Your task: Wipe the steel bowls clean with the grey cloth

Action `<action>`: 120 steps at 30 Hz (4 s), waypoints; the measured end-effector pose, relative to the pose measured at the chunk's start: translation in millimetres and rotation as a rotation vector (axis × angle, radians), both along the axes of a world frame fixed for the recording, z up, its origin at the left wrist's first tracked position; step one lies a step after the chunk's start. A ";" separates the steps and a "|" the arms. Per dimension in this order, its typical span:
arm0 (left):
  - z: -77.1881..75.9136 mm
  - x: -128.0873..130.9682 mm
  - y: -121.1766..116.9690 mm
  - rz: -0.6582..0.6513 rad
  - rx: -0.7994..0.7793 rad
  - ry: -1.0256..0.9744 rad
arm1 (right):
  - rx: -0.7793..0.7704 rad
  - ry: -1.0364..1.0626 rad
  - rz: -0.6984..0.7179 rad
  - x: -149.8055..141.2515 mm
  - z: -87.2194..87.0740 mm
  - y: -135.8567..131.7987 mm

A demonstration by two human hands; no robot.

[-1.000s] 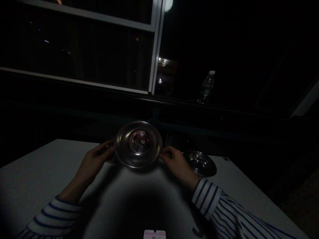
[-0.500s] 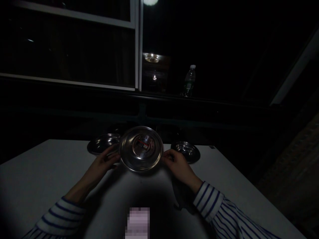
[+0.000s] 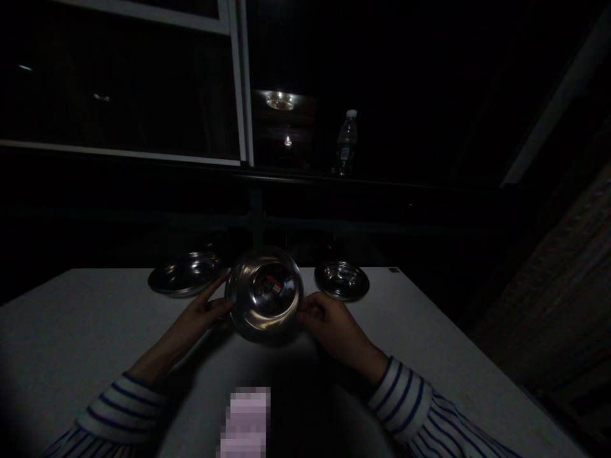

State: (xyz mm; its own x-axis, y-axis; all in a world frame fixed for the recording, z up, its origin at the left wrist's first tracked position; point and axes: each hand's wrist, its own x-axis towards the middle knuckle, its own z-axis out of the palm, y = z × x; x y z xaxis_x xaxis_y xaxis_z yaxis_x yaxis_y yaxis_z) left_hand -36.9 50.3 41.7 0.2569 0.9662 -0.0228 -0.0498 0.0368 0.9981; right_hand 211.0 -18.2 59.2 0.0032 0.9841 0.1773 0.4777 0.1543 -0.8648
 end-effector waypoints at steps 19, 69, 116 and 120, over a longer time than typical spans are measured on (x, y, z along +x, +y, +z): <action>-32.5 14.2 2.7 0.143 -0.197 0.007 | -0.069 -0.390 -0.276 58.4 -46.8 -14.3; 35.7 52.1 19.7 -0.067 0.204 0.088 | 0.039 0.292 0.122 -5.9 14.5 65.8; 37.8 33.4 15.1 -0.278 0.411 0.390 | 0.416 -0.142 -0.027 -6.3 18.7 56.3; 32.6 30.1 21.1 -0.212 0.339 0.276 | 0.411 -0.185 -0.043 -7.5 16.6 57.2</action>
